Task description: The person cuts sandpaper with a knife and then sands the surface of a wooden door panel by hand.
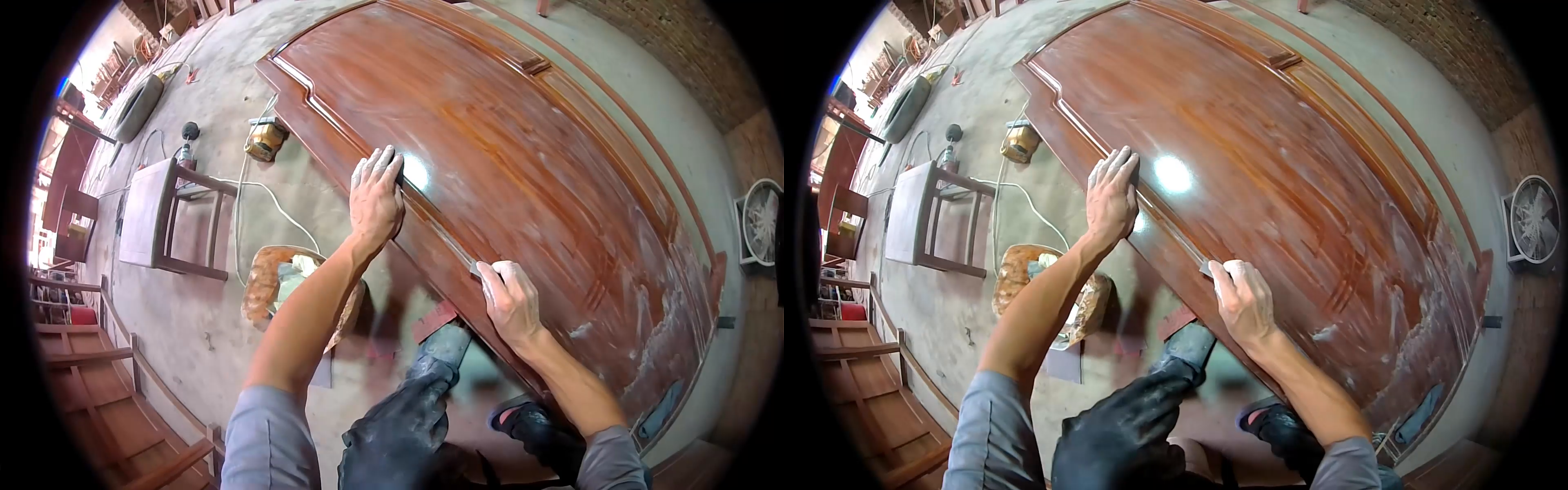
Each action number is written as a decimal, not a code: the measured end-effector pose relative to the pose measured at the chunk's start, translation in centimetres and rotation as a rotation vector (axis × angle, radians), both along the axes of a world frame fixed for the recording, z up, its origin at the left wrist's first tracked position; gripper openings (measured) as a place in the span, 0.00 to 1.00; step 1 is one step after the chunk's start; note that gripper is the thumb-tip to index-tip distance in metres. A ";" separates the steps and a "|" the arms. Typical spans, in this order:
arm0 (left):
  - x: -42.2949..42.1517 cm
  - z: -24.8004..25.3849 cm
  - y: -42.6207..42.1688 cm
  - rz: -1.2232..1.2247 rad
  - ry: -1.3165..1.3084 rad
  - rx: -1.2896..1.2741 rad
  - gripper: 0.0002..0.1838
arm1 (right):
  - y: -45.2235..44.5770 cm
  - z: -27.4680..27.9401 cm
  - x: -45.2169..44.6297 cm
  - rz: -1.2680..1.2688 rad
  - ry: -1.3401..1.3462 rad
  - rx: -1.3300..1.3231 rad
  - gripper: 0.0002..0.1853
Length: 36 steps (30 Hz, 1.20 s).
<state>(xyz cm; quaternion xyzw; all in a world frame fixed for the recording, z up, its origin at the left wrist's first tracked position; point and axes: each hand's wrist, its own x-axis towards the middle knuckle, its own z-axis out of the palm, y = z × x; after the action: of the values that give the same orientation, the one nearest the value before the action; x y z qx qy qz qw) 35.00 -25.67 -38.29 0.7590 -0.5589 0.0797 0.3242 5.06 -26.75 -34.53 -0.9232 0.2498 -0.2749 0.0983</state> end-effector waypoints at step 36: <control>0.2 0.2 0.2 -0.023 -0.033 0.013 0.25 | -2.4 -0.7 6.8 -0.022 0.005 -0.065 0.12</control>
<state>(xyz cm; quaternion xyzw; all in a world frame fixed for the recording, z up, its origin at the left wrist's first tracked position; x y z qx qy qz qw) 35.15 -25.48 -38.05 0.7532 -0.5734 0.0852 0.3110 11.90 -29.12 -35.25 -0.9238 0.2514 -0.2815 0.0646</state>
